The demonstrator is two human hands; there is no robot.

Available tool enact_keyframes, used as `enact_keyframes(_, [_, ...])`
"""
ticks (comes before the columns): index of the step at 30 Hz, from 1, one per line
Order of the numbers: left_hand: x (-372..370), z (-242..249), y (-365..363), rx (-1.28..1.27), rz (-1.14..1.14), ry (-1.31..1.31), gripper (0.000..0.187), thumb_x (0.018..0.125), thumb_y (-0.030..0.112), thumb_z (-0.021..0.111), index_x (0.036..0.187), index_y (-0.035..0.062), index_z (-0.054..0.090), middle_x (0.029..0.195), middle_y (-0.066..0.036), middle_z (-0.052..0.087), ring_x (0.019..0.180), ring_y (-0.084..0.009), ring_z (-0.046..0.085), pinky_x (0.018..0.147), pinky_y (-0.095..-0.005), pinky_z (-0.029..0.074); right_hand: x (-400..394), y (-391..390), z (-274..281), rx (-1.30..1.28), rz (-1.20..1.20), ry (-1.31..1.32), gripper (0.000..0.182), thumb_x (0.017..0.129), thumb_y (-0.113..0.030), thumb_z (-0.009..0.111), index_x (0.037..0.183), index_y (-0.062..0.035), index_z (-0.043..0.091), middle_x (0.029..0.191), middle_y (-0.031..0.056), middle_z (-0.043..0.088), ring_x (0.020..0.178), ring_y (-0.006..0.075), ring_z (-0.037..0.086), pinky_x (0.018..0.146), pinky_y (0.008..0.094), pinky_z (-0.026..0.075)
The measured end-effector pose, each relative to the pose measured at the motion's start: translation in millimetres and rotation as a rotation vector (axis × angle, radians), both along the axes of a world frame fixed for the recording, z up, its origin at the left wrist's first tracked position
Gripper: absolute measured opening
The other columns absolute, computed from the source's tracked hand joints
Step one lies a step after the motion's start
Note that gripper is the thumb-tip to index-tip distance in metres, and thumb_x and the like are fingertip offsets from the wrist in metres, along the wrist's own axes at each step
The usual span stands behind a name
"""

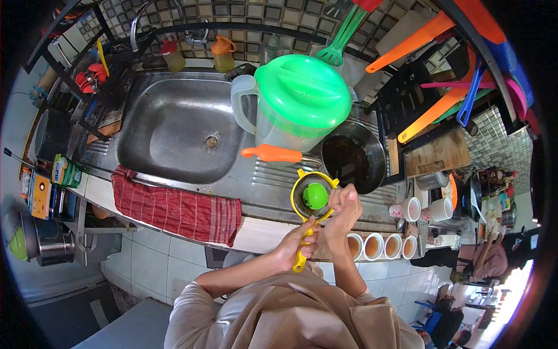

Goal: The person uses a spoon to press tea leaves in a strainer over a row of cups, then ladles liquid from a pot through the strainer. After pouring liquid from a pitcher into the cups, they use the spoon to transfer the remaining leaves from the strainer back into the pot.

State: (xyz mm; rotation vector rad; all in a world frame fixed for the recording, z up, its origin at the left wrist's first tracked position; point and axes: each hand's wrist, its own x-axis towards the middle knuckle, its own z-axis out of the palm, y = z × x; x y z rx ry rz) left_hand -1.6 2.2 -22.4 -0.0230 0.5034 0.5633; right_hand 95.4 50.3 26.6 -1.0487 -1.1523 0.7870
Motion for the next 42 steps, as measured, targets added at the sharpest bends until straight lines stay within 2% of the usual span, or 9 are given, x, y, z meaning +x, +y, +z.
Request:
enact_keyframes(6, [0,-1,0,0.025,-0.009,-0.074,0.031,0.087,0.045,0.044,0.081,0.0148,0.040,0.057,0.008,0.027,0.042,-0.0023,0.023,0.039,-0.0167,0.019,11,6,7,0.004,0.074,0.133,0.036,0.091,-0.035,0.031,0.066,-0.0102,0.026,0.051,-0.0020,0.022,0.049,0.0082,0.022,0.048,0.0246,0.019])
enact_keyframes(9, [0,1,0,0.034,-0.002,-0.058,0.031,0.087,0.045,0.044,0.081,0.0145,0.040,0.057,0.008,0.027,0.042,-0.0023,0.023,0.039,-0.0169,0.019,20,5,13,0.102,0.136,0.383,0.036,0.090,-0.037,0.031,0.065,-0.0109,0.026,0.050,-0.0015,0.021,0.048,0.0094,0.017,0.050,0.0261,0.018])
enact_keyframes(14, [-1,0,-1,0.048,-0.016,-0.064,0.032,0.087,0.046,0.043,0.081,0.0141,0.040,0.057,0.008,0.027,0.042,-0.0026,0.023,0.039,-0.0170,0.020,31,1,23,0.130,0.199,0.350,0.039,0.088,-0.039,0.031,0.062,-0.0111,0.025,0.049,-0.0025,0.020,0.047,0.0098,0.018,0.050,0.0269,0.019])
enact_keyframes(16, [0,1,0,0.042,-0.023,-0.058,0.032,0.087,0.046,0.043,0.081,0.0143,0.040,0.057,0.008,0.027,0.042,-0.0026,0.023,0.039,-0.0172,0.020,34,1,16,0.044,0.346,0.288,0.040,0.088,-0.040,0.031,0.061,-0.0106,0.024,0.048,-0.0029,0.020,0.048,0.0096,0.018,0.050,0.0265,0.018])
enact_keyframes(21, [0,0,0,0.024,-0.027,-0.070,0.031,0.087,0.046,0.042,0.081,0.0151,0.040,0.057,0.008,0.027,0.042,-0.0027,0.023,0.039,-0.0174,0.020,27,7,11,-0.007,0.454,0.036,0.049,0.087,-0.044,0.032,0.052,-0.0094,0.025,0.046,-0.0032,0.020,0.041,0.0090,0.018,0.043,0.0268,0.015])
enact_keyframes(25, [0,-1,0,0.020,-0.028,-0.070,0.031,0.088,0.045,0.043,0.081,0.0152,0.040,0.057,0.008,0.027,0.042,-0.0029,0.023,0.039,-0.0175,0.020,32,17,7,-0.044,0.542,-0.008,0.051,0.086,-0.047,0.030,0.052,-0.0092,0.024,0.046,-0.0033,0.018,0.041,0.0091,0.018,0.043,0.0269,0.015])
enact_keyframes(27, [0,-2,0,0.012,-0.030,-0.060,0.031,0.088,0.045,0.042,0.081,0.0150,0.040,0.057,0.008,0.027,0.042,-0.0028,0.023,0.039,-0.0175,0.020,27,19,8,-0.015,0.578,0.057,0.052,0.086,-0.049,0.028,0.053,-0.0094,0.023,0.047,-0.0030,0.018,0.043,0.0096,0.017,0.044,0.0268,0.014])
enact_keyframes(36, [-2,1,2,0.018,-0.023,-0.081,0.032,0.088,0.045,0.042,0.081,0.0142,0.040,0.057,0.007,0.027,0.042,-0.0032,0.023,0.039,-0.0174,0.020,13,23,6,-0.174,0.338,0.194,0.049,0.087,-0.048,0.025,0.056,-0.0103,0.024,0.050,-0.0028,0.018,0.048,0.0103,0.019,0.048,0.0265,0.016])
enact_keyframes(42, [-3,5,3,0.009,-0.038,-0.069,0.032,0.088,0.045,0.042,0.080,0.0147,0.040,0.057,0.007,0.027,0.043,-0.0030,0.023,0.039,-0.0176,0.019,9,22,6,-0.138,0.306,0.255,0.043,0.090,-0.038,0.029,0.064,-0.0044,0.036,0.060,0.0003,0.030,0.055,0.0101,0.026,0.053,0.0241,0.022])
